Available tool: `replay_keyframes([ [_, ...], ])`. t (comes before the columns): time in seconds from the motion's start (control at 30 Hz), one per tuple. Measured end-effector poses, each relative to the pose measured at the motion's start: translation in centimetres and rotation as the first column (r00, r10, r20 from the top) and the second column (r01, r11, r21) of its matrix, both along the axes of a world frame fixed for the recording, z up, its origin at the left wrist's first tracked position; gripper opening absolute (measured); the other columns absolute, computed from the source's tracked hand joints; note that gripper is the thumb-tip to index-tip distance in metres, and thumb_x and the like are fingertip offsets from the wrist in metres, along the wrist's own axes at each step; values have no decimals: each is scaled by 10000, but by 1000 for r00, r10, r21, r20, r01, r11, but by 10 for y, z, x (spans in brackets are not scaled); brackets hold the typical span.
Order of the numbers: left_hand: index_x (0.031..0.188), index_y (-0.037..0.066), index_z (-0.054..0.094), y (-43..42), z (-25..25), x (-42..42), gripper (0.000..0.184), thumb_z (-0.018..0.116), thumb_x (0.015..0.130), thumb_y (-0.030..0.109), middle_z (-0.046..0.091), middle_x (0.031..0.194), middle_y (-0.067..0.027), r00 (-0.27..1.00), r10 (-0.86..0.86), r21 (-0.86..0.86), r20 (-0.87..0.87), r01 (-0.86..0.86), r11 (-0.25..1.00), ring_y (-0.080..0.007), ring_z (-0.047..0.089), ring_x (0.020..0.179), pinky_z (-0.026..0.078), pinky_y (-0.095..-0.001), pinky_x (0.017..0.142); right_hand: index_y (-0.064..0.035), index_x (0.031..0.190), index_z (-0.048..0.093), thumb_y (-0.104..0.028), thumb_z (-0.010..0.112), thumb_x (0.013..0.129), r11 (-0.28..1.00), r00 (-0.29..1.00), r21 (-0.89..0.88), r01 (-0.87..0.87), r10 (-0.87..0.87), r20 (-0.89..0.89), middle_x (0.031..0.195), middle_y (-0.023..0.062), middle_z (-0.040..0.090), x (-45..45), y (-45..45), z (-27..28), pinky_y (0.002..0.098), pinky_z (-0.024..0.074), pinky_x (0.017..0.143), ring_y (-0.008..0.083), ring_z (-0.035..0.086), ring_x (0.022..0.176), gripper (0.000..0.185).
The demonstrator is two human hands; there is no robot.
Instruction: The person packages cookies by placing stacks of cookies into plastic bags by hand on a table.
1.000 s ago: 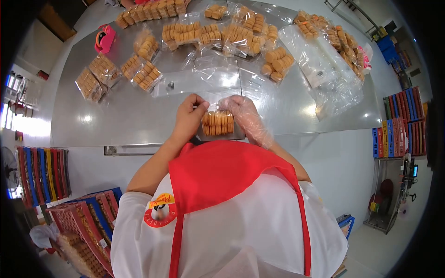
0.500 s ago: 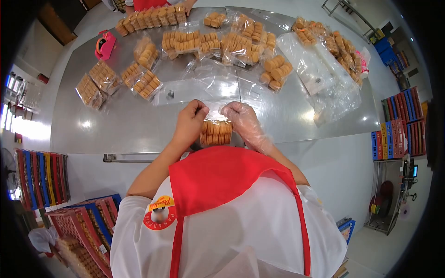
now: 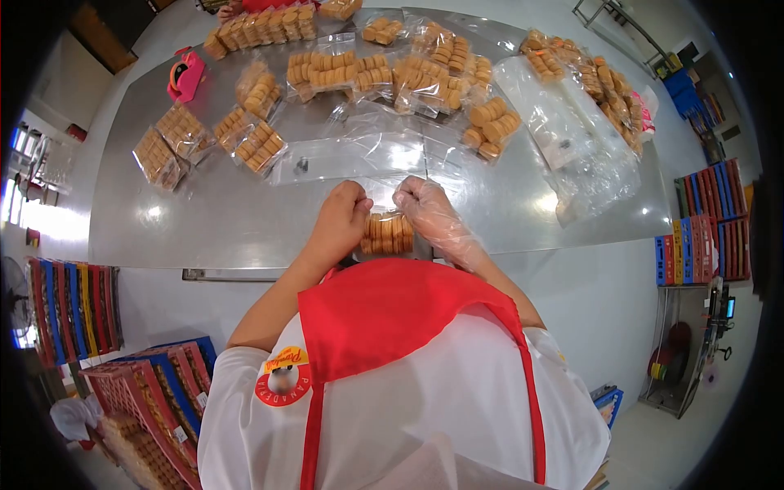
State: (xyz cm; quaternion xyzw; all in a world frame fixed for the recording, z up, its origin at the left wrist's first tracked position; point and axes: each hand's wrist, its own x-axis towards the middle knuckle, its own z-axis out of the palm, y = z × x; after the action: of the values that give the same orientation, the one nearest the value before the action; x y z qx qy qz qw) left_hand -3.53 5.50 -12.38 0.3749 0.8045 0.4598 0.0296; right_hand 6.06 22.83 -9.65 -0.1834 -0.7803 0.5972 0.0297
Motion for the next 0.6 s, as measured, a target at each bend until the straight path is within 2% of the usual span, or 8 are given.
replay_keyframes([
  [0.07,976,15,587,-3,-3,2,161,629,928,162,607,877,-80,937,22,-21,348,-16,1000,-163,581,798,473,-348,743,-9,887,627,-186,590,939,992,1000,-124,21,-23,-10,715,25,543,-2,1,-9,333,437,687,141,477,697,188],
  [0.17,1009,22,603,6,-22,6,174,616,947,184,621,946,-71,821,-81,271,566,-93,958,-155,586,823,480,-321,763,-27,913,624,-219,583,956,946,998,-324,34,-49,-40,794,11,571,0,5,-39,311,434,736,117,494,781,201],
  [0.2,1021,20,606,5,-23,8,180,613,951,186,622,944,-63,689,-134,275,712,-98,956,-150,588,831,481,-310,764,-33,923,622,-230,581,961,922,997,-385,30,-57,-59,822,7,578,0,7,-49,302,434,756,110,500,811,205],
  [0.27,1046,16,612,2,-22,14,193,609,958,188,625,939,-49,354,-230,285,907,-114,952,-141,592,847,484,-290,768,-30,952,618,-246,584,964,874,996,-483,56,-82,-32,854,19,585,5,-1,-31,287,430,795,113,506,851,219],
  [0.3,1049,7,614,1,-24,15,198,614,954,181,629,936,-53,364,-229,291,903,-125,949,-141,596,854,488,-288,772,-28,967,616,-254,586,965,844,995,-532,73,-98,-19,870,24,588,8,-5,-26,280,428,815,115,509,871,228],
  [0.4,1042,-13,621,-2,-28,17,202,628,945,164,642,924,-65,378,-193,272,905,-165,948,-143,607,861,496,-290,783,-15,973,616,-252,595,964,898,997,-434,-72,54,-53,878,41,601,13,-5,-32,279,447,808,122,528,857,238],
  [0.5,1007,-22,629,-2,-22,22,186,638,939,151,650,905,-75,348,-132,221,928,-229,948,-150,614,832,501,-299,779,10,964,606,-225,603,961,856,999,-515,-32,39,2,891,60,611,13,-4,-35,292,462,777,124,537,839,235],
  [0.6,974,-32,632,-1,-18,24,184,643,938,148,655,886,-85,313,-124,216,942,-277,936,-153,618,798,507,-298,758,22,933,597,-184,601,956,864,999,-502,30,-8,46,898,75,622,9,-5,-42,295,474,760,127,548,828,208],
])
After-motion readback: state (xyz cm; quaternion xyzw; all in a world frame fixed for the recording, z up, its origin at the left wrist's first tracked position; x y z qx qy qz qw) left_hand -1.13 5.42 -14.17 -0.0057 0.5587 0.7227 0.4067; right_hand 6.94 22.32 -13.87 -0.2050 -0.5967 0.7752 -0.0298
